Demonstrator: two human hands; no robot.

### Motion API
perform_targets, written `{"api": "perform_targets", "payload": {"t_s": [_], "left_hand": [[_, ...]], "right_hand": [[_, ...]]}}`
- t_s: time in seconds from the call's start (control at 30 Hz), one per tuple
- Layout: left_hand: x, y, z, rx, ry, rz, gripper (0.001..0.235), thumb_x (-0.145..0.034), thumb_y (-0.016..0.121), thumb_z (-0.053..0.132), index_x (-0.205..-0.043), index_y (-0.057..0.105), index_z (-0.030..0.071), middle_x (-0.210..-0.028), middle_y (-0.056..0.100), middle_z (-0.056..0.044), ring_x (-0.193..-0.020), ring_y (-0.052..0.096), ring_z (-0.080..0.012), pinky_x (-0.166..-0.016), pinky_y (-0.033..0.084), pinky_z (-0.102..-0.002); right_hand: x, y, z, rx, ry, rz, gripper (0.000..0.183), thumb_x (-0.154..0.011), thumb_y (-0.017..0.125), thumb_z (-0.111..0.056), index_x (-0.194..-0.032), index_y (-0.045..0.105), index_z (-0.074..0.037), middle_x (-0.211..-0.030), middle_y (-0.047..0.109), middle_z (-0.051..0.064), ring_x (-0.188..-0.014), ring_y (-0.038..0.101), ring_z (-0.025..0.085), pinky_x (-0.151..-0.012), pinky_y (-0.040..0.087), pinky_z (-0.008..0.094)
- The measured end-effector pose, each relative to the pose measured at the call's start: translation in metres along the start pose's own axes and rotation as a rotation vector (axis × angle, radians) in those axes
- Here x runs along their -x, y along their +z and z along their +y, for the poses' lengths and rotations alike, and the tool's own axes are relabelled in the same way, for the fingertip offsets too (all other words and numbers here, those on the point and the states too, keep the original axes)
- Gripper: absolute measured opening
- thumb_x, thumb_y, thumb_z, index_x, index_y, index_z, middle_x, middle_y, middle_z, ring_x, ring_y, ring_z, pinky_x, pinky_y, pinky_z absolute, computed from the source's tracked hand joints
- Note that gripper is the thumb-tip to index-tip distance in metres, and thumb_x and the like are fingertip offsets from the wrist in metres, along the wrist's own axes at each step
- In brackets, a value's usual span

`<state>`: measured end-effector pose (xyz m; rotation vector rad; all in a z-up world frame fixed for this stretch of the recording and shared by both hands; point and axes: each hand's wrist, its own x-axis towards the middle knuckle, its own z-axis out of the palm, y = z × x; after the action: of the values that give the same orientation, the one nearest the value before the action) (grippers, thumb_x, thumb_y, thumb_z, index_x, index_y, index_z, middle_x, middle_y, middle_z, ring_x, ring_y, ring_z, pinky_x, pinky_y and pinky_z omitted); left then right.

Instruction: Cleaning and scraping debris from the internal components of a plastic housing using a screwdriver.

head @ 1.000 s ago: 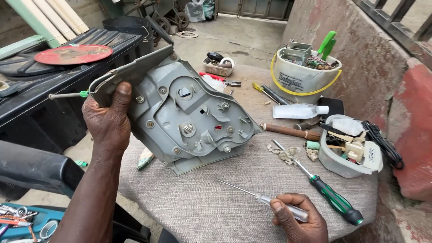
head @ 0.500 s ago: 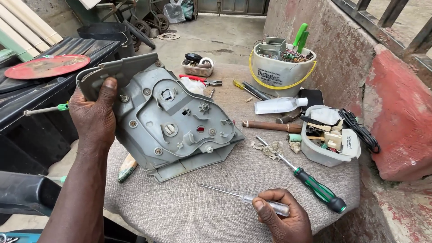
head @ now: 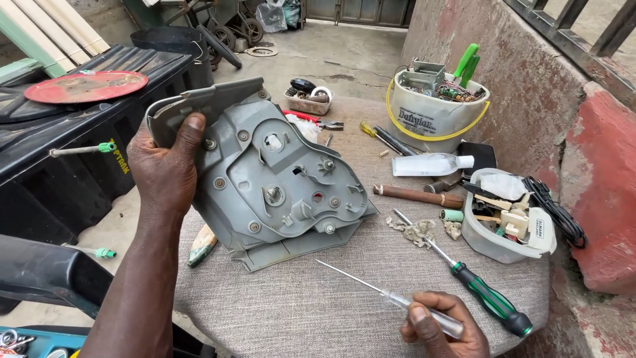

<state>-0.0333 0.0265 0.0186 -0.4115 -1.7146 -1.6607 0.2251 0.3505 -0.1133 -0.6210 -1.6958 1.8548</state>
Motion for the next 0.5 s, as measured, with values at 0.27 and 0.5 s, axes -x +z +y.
{"api": "perform_targets", "payload": {"t_s": [0.27,0.5], "left_hand": [[0.006,-0.005,-0.004,-0.052,0.062,0.011,0.021,-0.107,0.080,0.025,-0.121,0.072,0.012,-0.114,0.074,0.001,-0.105,0.067,-0.0097,-0.097,0.057,-0.028],[0.005,-0.003,-0.009,-0.063,0.137,-0.007,0.023,-0.113,0.079,0.022,-0.128,0.070,0.008,-0.124,0.074,-0.005,-0.115,0.070,-0.0162,-0.106,0.060,-0.033]], "right_hand": [[0.010,0.035,-0.061,0.248,-0.090,0.345,0.029,-0.099,0.075,-0.014,-0.121,0.078,0.005,-0.082,0.076,0.020,-0.071,0.076,0.028,-0.072,0.064,0.035],[0.013,0.031,-0.046,0.403,-0.274,0.231,0.025,-0.092,0.078,-0.020,-0.115,0.083,-0.010,-0.086,0.084,0.006,-0.078,0.080,0.013,-0.076,0.060,0.023]]}}
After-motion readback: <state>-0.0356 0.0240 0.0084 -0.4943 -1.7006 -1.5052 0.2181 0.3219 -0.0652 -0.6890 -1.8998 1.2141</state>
